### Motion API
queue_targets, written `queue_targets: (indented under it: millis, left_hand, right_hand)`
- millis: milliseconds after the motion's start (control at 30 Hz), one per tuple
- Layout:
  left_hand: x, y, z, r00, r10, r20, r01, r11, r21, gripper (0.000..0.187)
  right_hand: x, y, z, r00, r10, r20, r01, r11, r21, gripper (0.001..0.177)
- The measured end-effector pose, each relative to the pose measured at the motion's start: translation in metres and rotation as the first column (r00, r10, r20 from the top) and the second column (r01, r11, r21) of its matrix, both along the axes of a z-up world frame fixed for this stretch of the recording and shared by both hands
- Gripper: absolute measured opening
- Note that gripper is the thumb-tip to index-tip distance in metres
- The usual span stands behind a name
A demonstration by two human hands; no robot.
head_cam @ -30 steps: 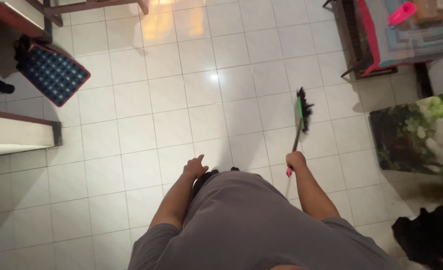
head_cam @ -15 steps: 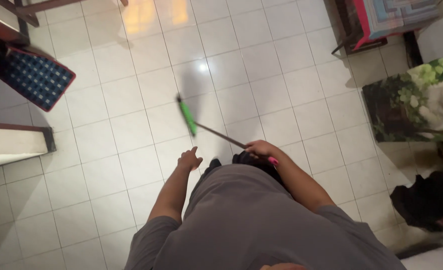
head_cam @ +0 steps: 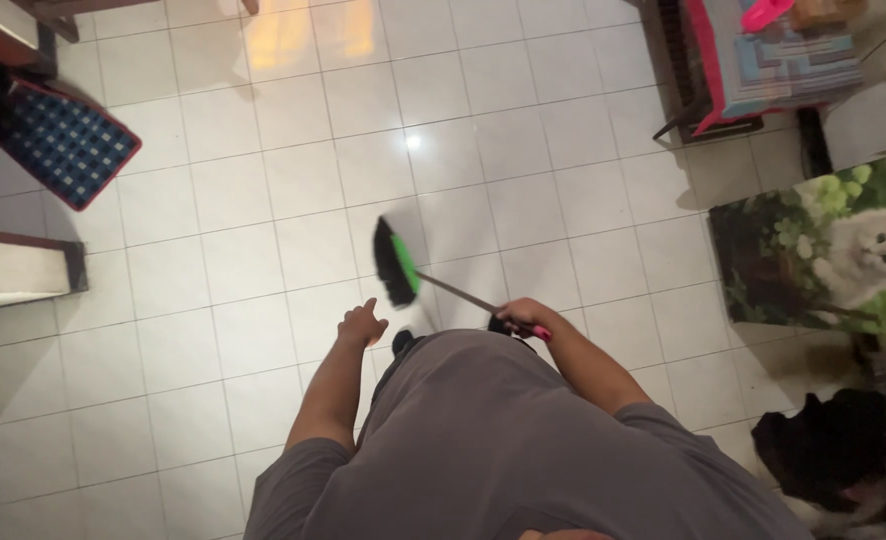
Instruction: Sweep the tiled floor using a broom.
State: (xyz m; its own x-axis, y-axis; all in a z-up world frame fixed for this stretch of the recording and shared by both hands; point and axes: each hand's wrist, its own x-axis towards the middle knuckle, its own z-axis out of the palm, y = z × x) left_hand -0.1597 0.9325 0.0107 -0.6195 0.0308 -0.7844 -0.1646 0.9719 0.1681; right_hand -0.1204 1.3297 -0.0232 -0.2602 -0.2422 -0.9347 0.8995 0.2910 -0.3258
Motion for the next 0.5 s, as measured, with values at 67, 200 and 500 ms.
queue_targets:
  millis: [67,200,500]
  left_hand:
    - [-0.004,0.030,-0.008,1.000,-0.001,-0.016,0.002,1.000,0.021,0.077]
    - [-0.019,0.097,0.010,0.998,-0.066,0.011,0.066,0.997,0.035,0.079]
    - [-0.026,0.189,0.018,0.996,-0.030,-0.089,0.044,0.986,0.160,0.077]
  right_hand:
    - [0.009,0.064,-0.013,0.997,-0.065,0.027,0.065,0.998,0.024,0.035]
    - [0.018,0.163,0.015,0.985,-0.167,0.049,0.158,0.976,0.153,0.040]
    - [0.015,0.342,-0.013,0.952,-0.306,0.003,0.277,0.867,0.413,0.015]
